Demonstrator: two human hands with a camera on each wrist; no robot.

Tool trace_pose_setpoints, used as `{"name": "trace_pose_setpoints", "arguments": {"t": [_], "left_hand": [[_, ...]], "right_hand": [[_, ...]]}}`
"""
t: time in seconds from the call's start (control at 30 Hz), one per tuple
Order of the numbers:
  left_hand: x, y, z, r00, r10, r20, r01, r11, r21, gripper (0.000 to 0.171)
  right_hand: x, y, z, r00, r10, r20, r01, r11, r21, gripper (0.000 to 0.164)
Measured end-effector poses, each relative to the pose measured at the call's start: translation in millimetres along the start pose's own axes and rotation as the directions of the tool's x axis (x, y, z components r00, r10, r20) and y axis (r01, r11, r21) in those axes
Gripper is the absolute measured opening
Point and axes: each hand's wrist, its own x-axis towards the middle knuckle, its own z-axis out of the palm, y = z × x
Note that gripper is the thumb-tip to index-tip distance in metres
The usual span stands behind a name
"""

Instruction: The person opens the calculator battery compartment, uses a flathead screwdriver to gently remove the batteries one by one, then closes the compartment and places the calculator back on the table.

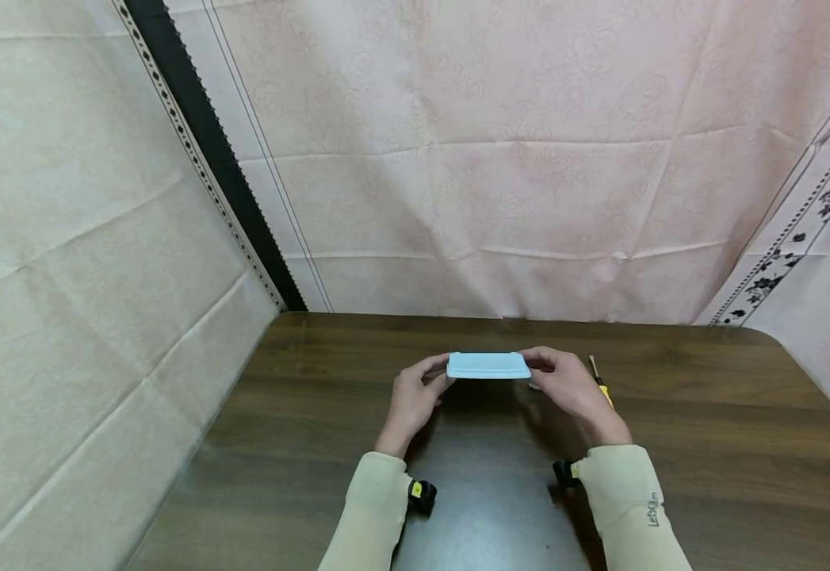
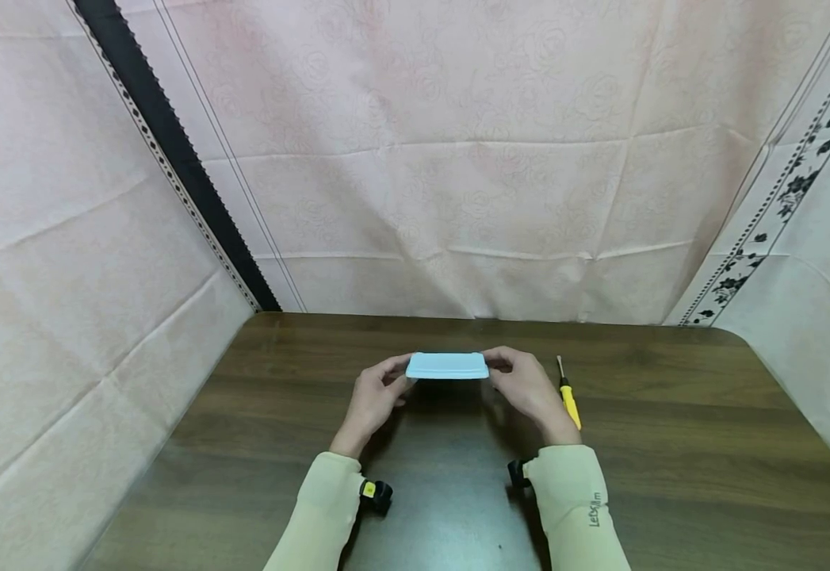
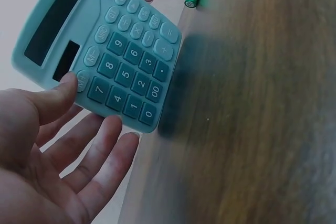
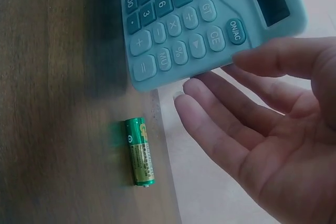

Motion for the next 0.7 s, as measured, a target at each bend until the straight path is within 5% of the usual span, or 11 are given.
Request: {"name": "trace_pose_setpoints", "arguments": {"t": [0.7], "left_hand": [[-1.6,1.1,0.4,0.998,-0.059,-0.029,0.058,0.998,-0.034,0.033]], "right_hand": [[-0.3,-1.6,-0.3,0.996,0.077,0.049,-0.079,0.995,0.057,0.045]]}}
